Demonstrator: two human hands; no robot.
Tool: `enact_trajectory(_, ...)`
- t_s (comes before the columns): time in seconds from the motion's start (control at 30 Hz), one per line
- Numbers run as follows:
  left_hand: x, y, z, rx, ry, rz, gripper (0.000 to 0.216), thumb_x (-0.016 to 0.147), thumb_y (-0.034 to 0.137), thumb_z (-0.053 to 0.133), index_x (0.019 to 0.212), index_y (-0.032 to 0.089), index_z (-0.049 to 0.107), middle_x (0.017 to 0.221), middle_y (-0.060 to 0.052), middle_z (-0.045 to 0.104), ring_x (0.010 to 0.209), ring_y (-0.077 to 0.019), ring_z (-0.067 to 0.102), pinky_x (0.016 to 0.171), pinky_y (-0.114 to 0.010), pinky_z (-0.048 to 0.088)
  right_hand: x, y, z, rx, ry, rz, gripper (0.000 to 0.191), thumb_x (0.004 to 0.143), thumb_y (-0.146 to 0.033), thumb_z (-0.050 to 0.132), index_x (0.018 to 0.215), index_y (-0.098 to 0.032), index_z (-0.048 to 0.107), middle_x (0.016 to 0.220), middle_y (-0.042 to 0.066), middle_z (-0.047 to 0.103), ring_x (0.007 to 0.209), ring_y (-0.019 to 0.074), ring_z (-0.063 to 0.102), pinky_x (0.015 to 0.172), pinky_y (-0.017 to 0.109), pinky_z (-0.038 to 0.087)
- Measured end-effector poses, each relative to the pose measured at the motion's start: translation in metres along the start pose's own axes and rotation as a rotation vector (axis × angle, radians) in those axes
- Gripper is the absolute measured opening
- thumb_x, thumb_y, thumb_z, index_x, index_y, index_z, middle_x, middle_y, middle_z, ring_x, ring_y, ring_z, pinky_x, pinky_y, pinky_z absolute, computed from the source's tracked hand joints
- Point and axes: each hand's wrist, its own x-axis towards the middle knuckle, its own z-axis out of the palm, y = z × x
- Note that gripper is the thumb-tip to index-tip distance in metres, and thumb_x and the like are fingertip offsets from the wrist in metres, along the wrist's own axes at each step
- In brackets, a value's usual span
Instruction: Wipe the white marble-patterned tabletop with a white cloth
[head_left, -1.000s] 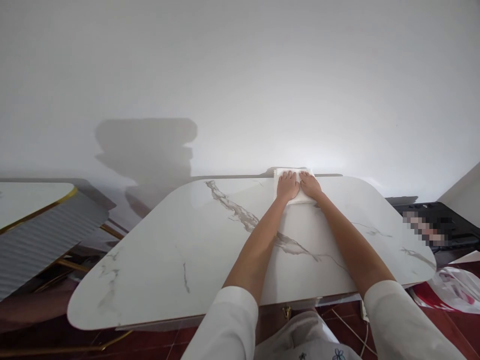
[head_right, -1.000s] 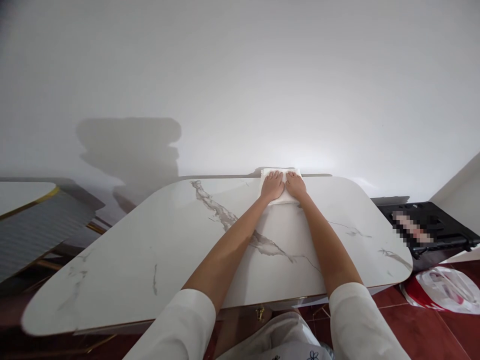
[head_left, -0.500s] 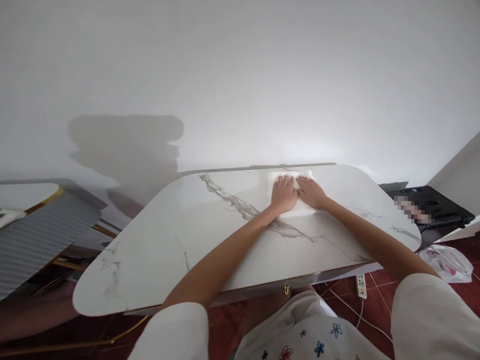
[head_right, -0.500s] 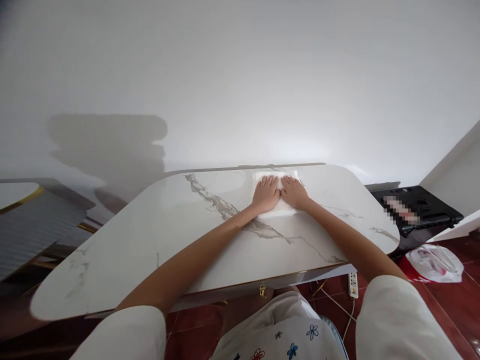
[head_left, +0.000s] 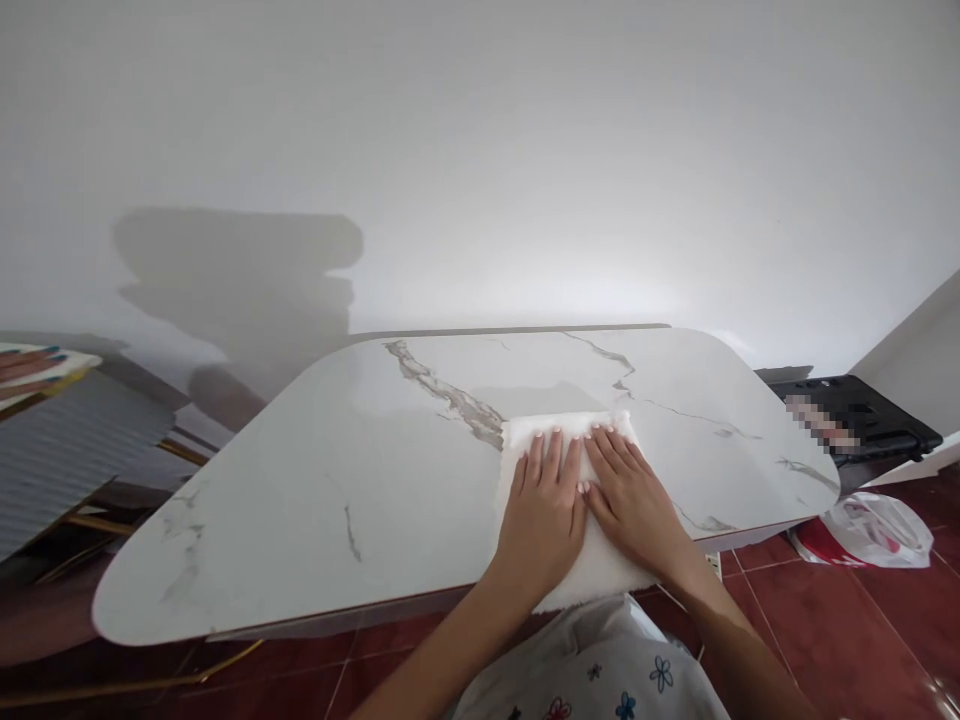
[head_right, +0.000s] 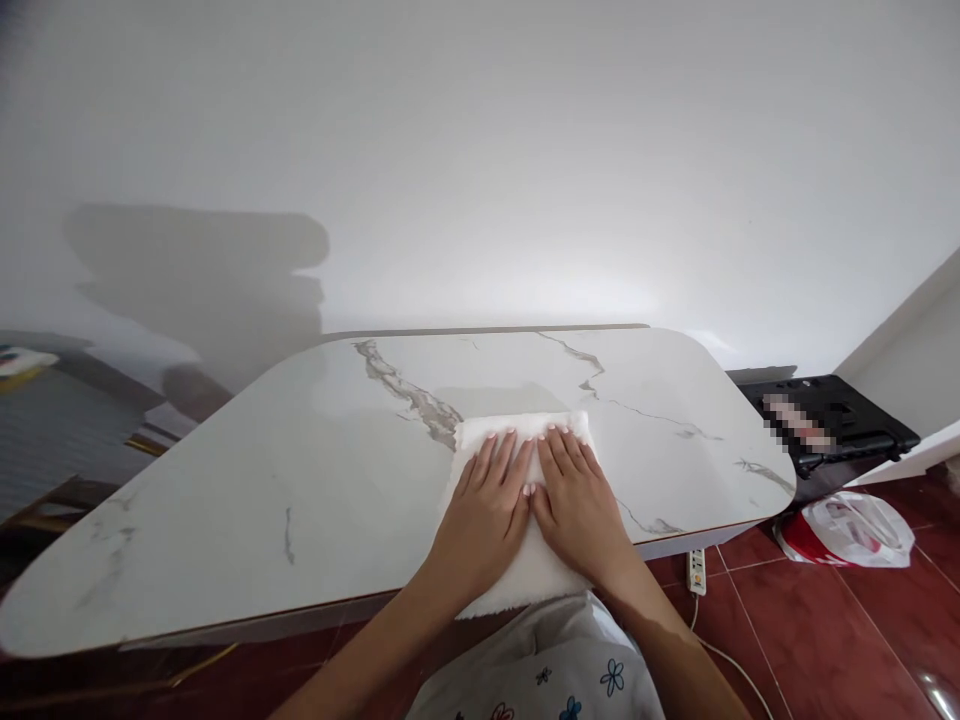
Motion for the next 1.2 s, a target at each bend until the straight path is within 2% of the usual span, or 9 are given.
enact_trajectory(0.17,0.002,0.023,0.004,-0.028,0.017,-0.062,0.058,0.087,0.024,0.034,0.145,0.021,0.031,0.151,-0.006,0.03,0.14,-0.0287,0.021,0.11,-0.051,0.03,-0.011,0.015,-0.012,0.038,-0.011,0.006,0.059,0.093,-0.026,0.035,0.149,-0.022,0.019,0.15,0.006,0.029,0.139,0.0215,0.023,0.11,0.049,0.033)
enact_trajectory(0.37,0.0,0.059,0.015,-0.11,0.031,0.035,0.063,0.087,0.027,0.037,0.148,0.02,0.022,0.152,-0.007,0.027,0.141,-0.0297,0.015,0.109,-0.054,0.031,-0.044,0.04,-0.025,0.019,0.048,0.053,0.062,0.095,-0.032,0.035,0.15,-0.03,0.007,0.15,0.003,0.028,0.139,0.0215,0.023,0.106,0.05,0.038)
enact_trajectory(0.47,0.005,0.059,0.02,-0.118,0.029,0.038,0.064,0.086,0.025,0.038,0.148,0.018,0.024,0.152,-0.01,0.027,0.141,-0.0314,0.015,0.108,-0.055,0.031,-0.041,0.043,-0.02,-0.009,0.075,0.051,0.06,0.094,-0.028,0.032,0.15,-0.029,0.009,0.15,0.004,0.031,0.138,0.0224,0.025,0.105,0.051,0.038)
enact_trajectory(0.53,0.011,0.053,0.021,-0.116,0.008,0.032,0.064,0.085,0.025,0.039,0.147,0.019,0.024,0.151,-0.01,0.028,0.141,-0.0315,0.016,0.109,-0.056,0.029,-0.033,0.043,-0.015,-0.033,0.076,0.043,0.059,0.092,-0.025,0.031,0.15,-0.026,0.016,0.148,0.006,0.034,0.137,0.0233,0.028,0.105,0.051,0.038)
enact_trajectory(0.7,0.039,0.035,0.022,-0.07,-0.115,0.057,0.062,0.084,0.029,0.04,0.143,0.013,0.034,0.151,-0.014,0.027,0.14,-0.0348,0.016,0.111,-0.053,0.024,-0.002,0.05,-0.006,-0.124,0.007,0.034,0.054,0.089,-0.022,0.031,0.14,-0.008,0.04,0.145,0.016,0.039,0.136,0.0278,0.03,0.107,0.048,0.033)
enact_trajectory(0.83,0.073,0.019,0.026,-0.013,-0.128,0.05,0.058,0.086,0.029,0.038,0.142,0.014,0.035,0.151,-0.015,0.028,0.14,-0.0346,0.018,0.11,-0.052,0.022,0.036,0.062,0.001,-0.152,-0.035,0.032,0.053,0.088,-0.021,0.032,0.138,-0.005,0.041,0.145,0.018,0.039,0.136,0.0296,0.031,0.108,0.048,0.029)
enact_trajectory(1.03,0.146,-0.018,0.04,0.07,-0.088,0.009,0.052,0.091,0.026,0.032,0.141,0.013,0.035,0.149,-0.014,0.032,0.138,-0.0319,0.023,0.11,-0.046,0.022,0.122,0.087,0.02,-0.18,-0.05,0.063,0.05,0.089,-0.016,0.03,0.135,-0.002,0.043,0.142,0.017,0.043,0.133,0.0288,0.034,0.107,0.041,0.027)
enact_trajectory(1.2,0.201,-0.044,0.054,0.095,-0.061,-0.024,0.052,0.091,0.026,0.03,0.141,0.013,0.035,0.149,-0.013,0.032,0.138,-0.0312,0.023,0.11,-0.044,0.023,0.182,0.115,0.035,-0.175,-0.029,-0.004,0.046,0.091,-0.016,0.029,0.132,-0.003,0.045,0.14,0.017,0.045,0.13,0.0273,0.036,0.105,0.038,0.028)
